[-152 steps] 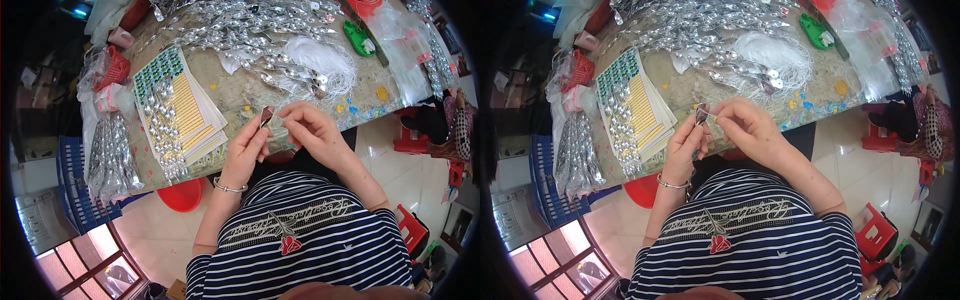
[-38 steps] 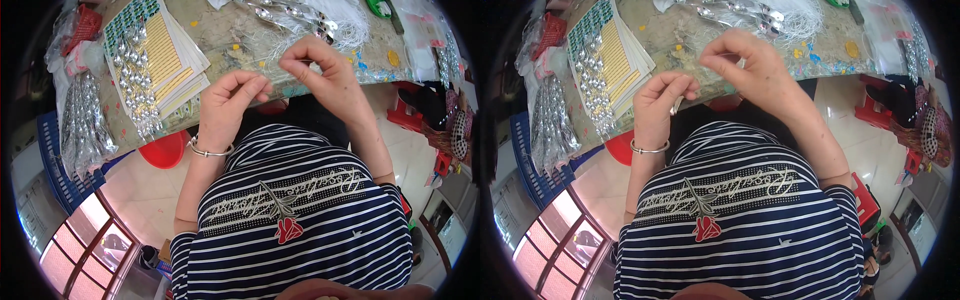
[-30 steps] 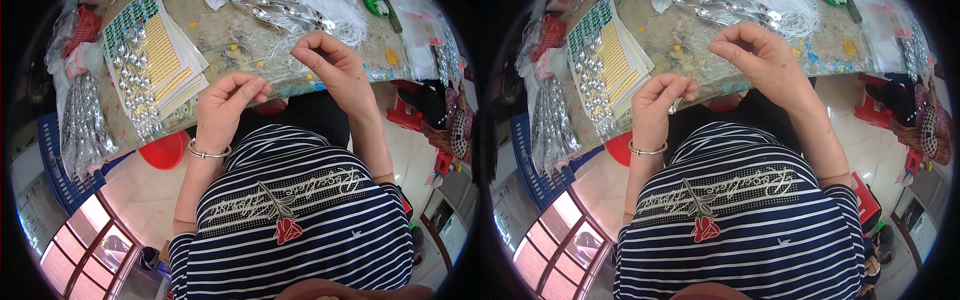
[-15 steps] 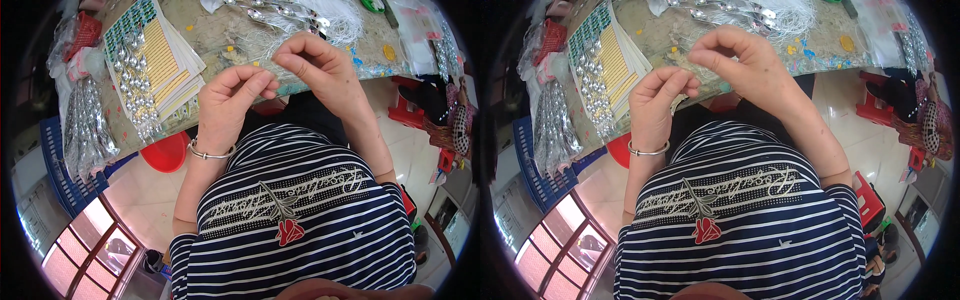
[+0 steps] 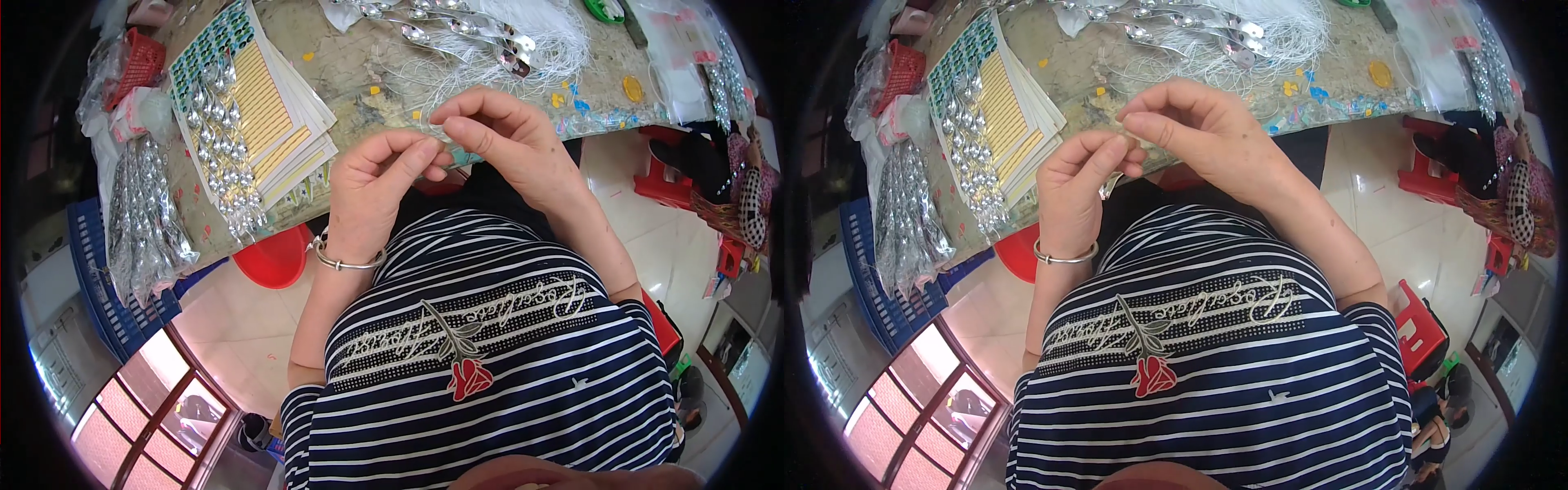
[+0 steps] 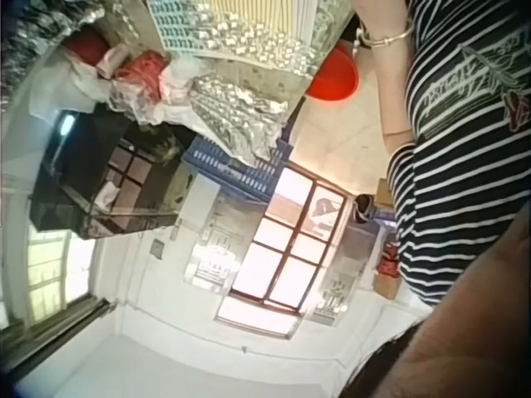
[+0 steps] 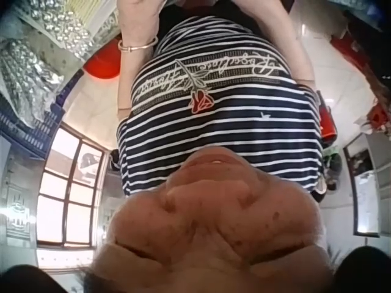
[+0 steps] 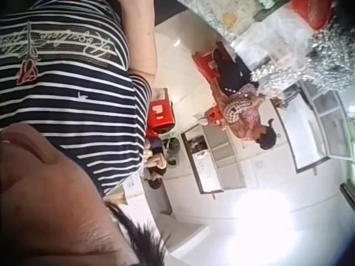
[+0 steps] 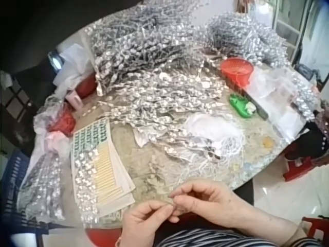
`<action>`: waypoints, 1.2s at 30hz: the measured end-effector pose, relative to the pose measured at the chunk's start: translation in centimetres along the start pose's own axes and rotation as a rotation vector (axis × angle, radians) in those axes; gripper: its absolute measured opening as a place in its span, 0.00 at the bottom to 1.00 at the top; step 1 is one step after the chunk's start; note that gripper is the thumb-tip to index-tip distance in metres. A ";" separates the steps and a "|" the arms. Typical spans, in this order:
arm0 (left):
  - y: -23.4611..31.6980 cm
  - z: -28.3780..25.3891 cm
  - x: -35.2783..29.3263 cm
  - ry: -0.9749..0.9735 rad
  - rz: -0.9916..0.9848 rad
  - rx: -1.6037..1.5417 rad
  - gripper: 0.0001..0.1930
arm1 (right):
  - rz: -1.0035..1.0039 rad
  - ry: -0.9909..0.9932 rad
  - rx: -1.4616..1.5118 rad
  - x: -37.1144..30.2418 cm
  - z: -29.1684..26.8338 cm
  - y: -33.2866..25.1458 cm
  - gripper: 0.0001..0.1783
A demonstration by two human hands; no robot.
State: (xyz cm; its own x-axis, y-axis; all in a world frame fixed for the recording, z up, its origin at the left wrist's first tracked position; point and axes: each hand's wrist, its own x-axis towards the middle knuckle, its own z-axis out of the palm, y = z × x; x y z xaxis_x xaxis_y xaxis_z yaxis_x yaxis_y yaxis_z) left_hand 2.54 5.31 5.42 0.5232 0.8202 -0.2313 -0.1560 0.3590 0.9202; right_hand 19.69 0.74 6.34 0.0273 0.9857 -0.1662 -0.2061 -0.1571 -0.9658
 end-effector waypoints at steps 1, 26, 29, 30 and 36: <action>0.1 0.0 0.0 0.000 -0.011 0.008 0.06 | -0.002 0.000 0.001 0.2 -0.1 0.0 0.09; -0.4 -0.3 0.1 -0.110 -0.084 0.013 0.05 | 0.009 -0.017 -0.059 0.8 -0.8 0.4 0.05; -0.5 -0.4 0.2 -0.124 -0.103 0.031 0.05 | 0.015 -0.033 -0.048 0.9 -0.7 0.4 0.04; -0.5 -0.5 0.2 -0.124 -0.104 0.031 0.05 | 0.023 -0.035 -0.044 0.9 -0.7 0.3 0.04; -0.3 -0.8 0.1 -0.112 -0.147 -0.051 0.05 | 0.034 -0.035 -0.003 0.9 -0.5 0.4 0.05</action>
State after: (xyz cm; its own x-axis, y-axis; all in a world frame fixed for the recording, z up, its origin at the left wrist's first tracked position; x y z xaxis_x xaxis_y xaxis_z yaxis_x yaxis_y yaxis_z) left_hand 2.00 5.64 4.88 0.6333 0.7034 -0.3227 -0.1116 0.4956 0.8613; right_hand 20.13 1.52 5.73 -0.0139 0.9814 -0.1916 -0.2037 -0.1904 -0.9603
